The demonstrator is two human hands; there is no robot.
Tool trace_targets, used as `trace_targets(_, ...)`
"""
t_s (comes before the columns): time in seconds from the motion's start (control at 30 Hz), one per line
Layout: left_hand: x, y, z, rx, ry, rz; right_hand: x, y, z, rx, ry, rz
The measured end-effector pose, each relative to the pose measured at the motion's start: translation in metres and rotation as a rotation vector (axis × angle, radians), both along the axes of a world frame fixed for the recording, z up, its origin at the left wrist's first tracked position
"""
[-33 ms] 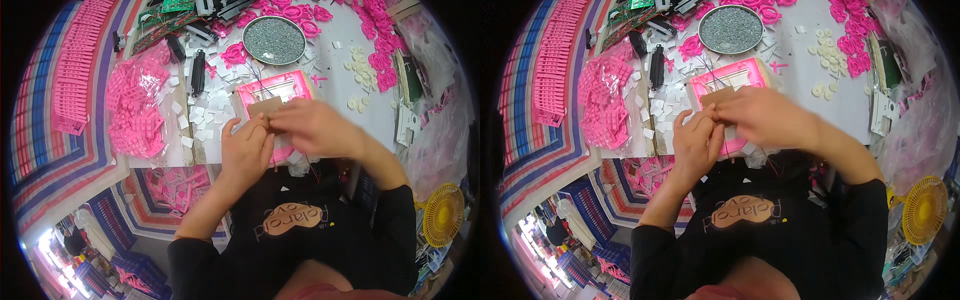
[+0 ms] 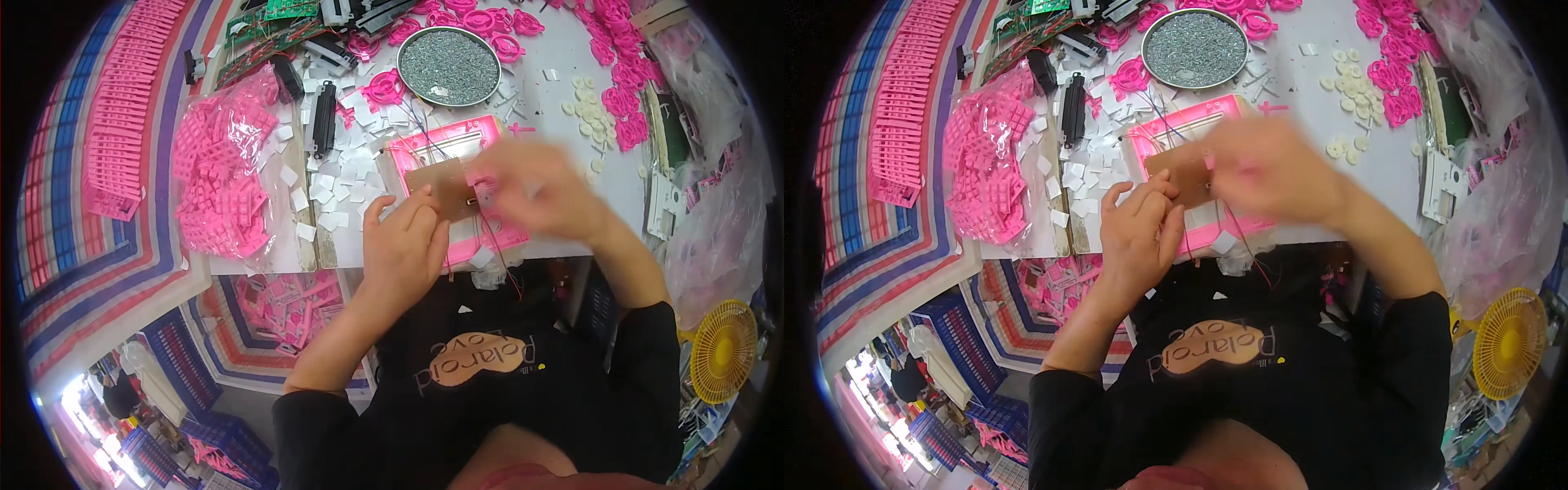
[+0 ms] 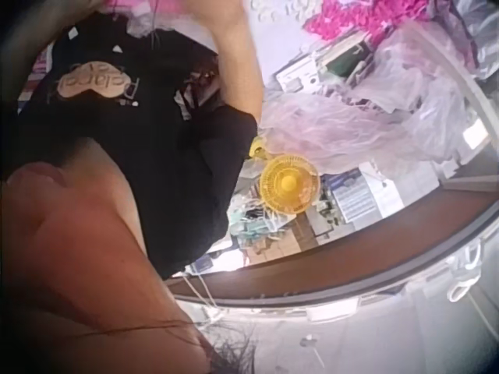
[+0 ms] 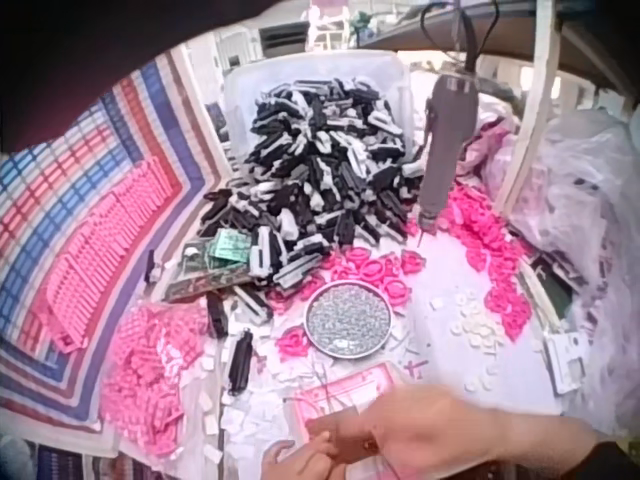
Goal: Assemble a pink electronic toy piggy bank by installing a circuit board and components into the shell.
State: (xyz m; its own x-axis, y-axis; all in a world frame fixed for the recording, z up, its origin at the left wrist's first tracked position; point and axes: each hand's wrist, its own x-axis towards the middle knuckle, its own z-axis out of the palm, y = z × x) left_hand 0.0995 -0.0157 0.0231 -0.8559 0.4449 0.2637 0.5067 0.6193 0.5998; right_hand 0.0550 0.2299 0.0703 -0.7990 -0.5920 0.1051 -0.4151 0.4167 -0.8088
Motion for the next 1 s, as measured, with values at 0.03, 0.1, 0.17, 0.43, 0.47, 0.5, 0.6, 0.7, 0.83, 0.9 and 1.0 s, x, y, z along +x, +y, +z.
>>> trace_targets(0.03, 0.001, -0.001, -0.002, -0.015, -0.001, -0.004, -0.014, 0.021, 0.006, -0.210, -0.150, -0.112)
trace_targets(0.1, 0.001, 0.000, 0.003, 0.015, -0.018, -0.019, -0.069, 0.058, 0.034, -0.689, 0.241, -0.505)
trace_targets(0.17, -0.003, 0.002, 0.003, 0.031, -0.020, -0.035, -0.105, 0.052, 0.071, -0.897, 0.287, -0.650)
trace_targets(0.43, 0.002, 0.002, -0.006, 0.102, -0.043, 0.057, -0.092, 0.009, 0.064, -0.634, -0.127, -0.095)
trace_targets(0.47, 0.005, 0.000, -0.008, 0.099, -0.030, 0.085, -0.083, -0.007, 0.041, -0.720, -0.154, -0.066)
trace_targets(0.5, 0.005, 0.001, -0.009, 0.115, -0.018, 0.090, -0.070, -0.020, 0.026, -0.787, -0.169, -0.059)
trace_targets(0.6, 0.004, 0.003, -0.014, 0.126, 0.023, 0.101, -0.017, -0.052, 0.013, -1.016, -0.282, -0.066)
trace_targets(0.7, 0.006, 0.004, -0.019, 0.135, 0.048, 0.124, 0.003, -0.068, 0.004, -1.010, -0.260, -0.085)
trace_targets(0.83, 0.005, 0.003, -0.018, 0.154, 0.038, 0.137, 0.002, -0.073, 0.001, -0.887, -0.221, -0.034)
trace_targets(0.9, 0.005, 0.004, -0.018, 0.160, 0.032, 0.136, 0.003, -0.073, -0.005, -0.870, -0.221, -0.023)
trace_targets(1.0, 0.005, 0.002, -0.018, 0.173, 0.031, 0.134, 0.009, -0.075, -0.006, -0.860, -0.250, -0.040)
